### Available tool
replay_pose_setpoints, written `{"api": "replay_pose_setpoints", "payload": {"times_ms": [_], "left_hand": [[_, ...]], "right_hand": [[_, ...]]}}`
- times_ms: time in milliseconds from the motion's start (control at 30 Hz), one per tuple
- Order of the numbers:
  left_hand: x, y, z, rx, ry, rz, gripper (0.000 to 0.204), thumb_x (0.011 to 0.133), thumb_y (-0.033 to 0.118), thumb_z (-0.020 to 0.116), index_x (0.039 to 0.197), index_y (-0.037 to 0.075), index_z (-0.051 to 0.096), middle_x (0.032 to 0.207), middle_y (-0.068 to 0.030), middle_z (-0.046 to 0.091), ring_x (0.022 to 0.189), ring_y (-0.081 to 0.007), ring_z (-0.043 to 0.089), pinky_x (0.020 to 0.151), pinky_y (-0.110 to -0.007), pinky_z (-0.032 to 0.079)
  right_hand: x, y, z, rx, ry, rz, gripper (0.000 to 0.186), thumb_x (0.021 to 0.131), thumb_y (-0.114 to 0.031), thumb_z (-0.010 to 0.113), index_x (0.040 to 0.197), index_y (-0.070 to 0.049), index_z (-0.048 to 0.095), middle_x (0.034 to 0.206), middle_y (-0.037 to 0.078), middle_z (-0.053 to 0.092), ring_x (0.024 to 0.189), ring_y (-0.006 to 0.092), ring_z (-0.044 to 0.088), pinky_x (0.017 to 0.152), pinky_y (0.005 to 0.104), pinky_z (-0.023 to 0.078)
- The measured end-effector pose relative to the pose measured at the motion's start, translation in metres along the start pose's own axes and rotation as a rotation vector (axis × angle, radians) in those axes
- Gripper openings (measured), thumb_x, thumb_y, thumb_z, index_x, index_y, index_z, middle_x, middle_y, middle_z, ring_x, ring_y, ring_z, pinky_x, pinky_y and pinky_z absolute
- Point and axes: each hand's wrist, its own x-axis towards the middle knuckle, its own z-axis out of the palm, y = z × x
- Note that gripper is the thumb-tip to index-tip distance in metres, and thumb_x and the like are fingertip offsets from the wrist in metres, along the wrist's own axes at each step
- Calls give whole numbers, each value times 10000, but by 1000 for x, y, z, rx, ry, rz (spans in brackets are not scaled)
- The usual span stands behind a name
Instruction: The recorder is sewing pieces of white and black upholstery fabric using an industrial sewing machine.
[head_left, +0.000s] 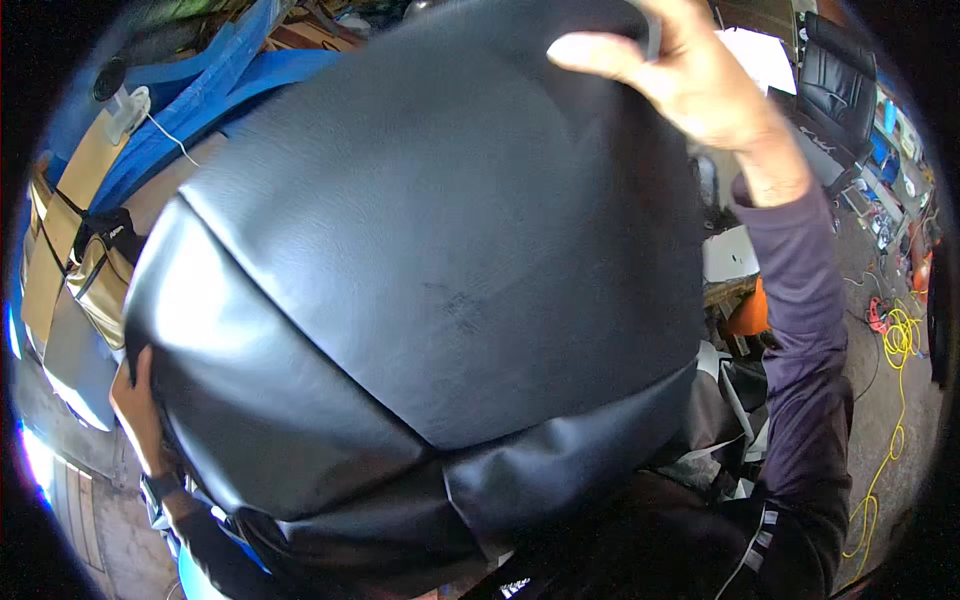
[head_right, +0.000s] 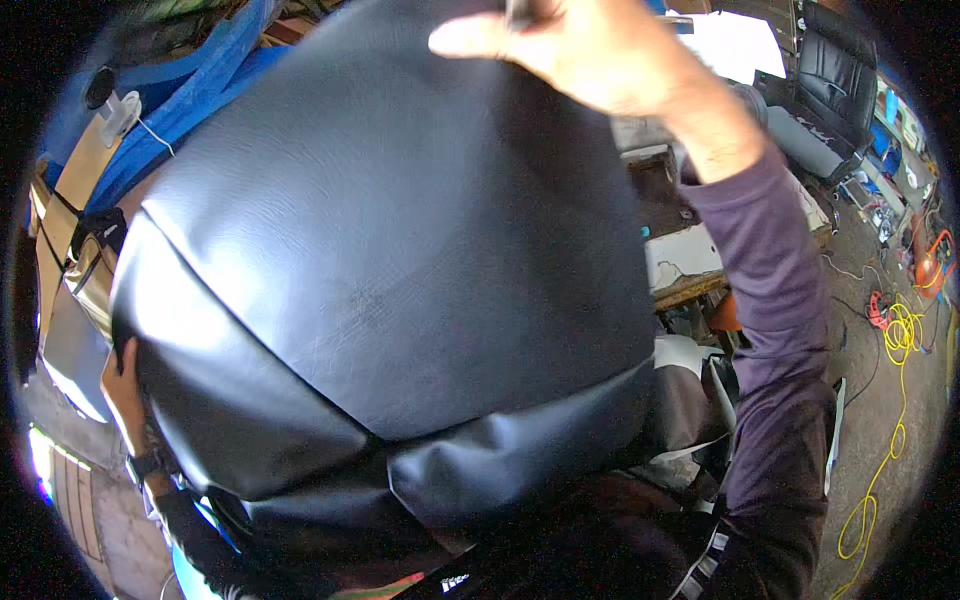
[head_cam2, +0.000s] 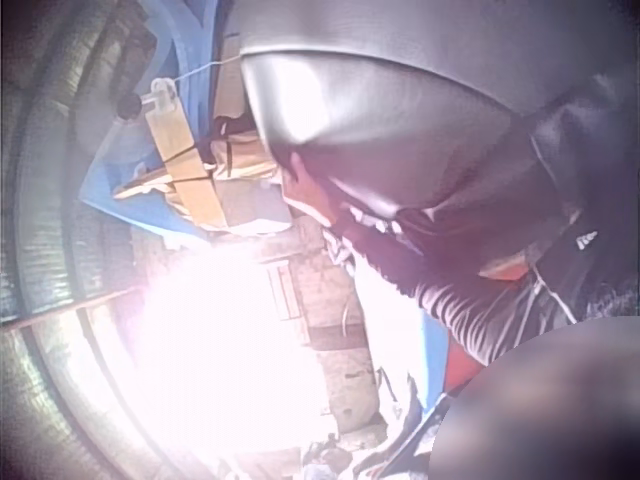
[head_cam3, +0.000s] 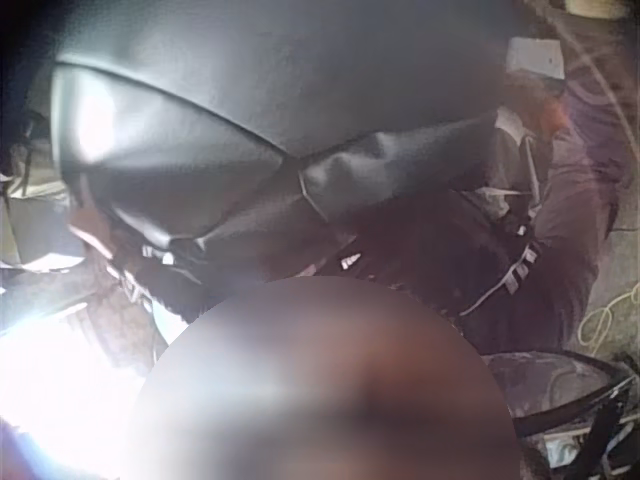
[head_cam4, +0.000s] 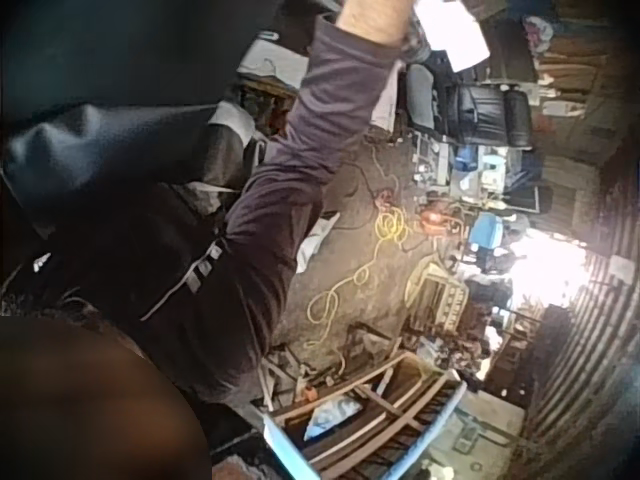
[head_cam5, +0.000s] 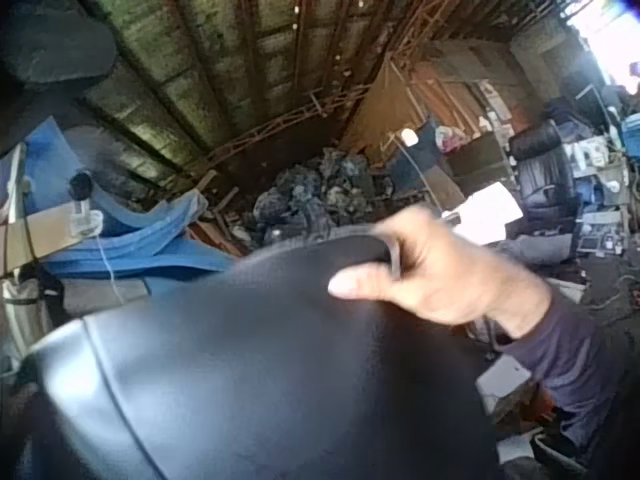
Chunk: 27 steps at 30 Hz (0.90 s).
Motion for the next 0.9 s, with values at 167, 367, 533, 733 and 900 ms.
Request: {"api": "replay_pose_setpoints", "payload": {"times_ms": [167, 367, 533, 733, 900], "left_hand": [[104, -43, 132, 295, -56, 442, 391, 1018, 331, 730, 1106, -50, 728, 1025, -231, 684, 921, -386, 654, 902, -445, 517], [104, -2, 351, 369, 3, 480, 436, 1035, 369, 674, 1340, 56, 665, 1256, -247, 703, 1167, -431, 670, 909, -530, 569], [-68, 44, 493, -30, -868, 229, 724, 1051, 637, 523, 1577, 139, 535, 1619, -250, 488, 1518, -434, 430, 1259, -566, 313], [-91, 29, 567, 72, -825, 201, 819, 1023, 759, 460, 1675, 266, 400, 1751, -214, 280, 1597, -495, 249, 1267, -687, 181], [-65, 59, 614, -24, -729, 628, 452, 1119, 384, 548, 1550, 250, 581, 1586, -92, 578, 1477, -379, 501, 1195, -524, 415]], "right_hand": [[42, 62, 91, -64, -192, 145, 390, 1032, -319, 716, 816, -4, 641, 662, 141, 585, 674, 263, 619, 702, 449, 487], [1, 51, 189, -479, -11, -220, 316, 929, -300, 750, 1118, -48, 724, 1172, 112, 692, 1066, 330, 654, 954, 474, 545], [-175, -41, 279, -131, -477, -151, 552, 997, -482, 684, 1312, -29, 691, 1227, 148, 658, 1163, 301, 603, 1065, 513, 483], [-230, -43, 266, -234, -765, 35, 642, 1026, -423, 647, 1510, -13, 548, 1583, 215, 512, 1457, 410, 491, 1195, 609, 405], [-250, -66, 244, -360, -512, 30, 398, 997, -224, 611, 1324, -6, 675, 1398, 171, 625, 1313, 340, 578, 1146, 549, 466]]}}
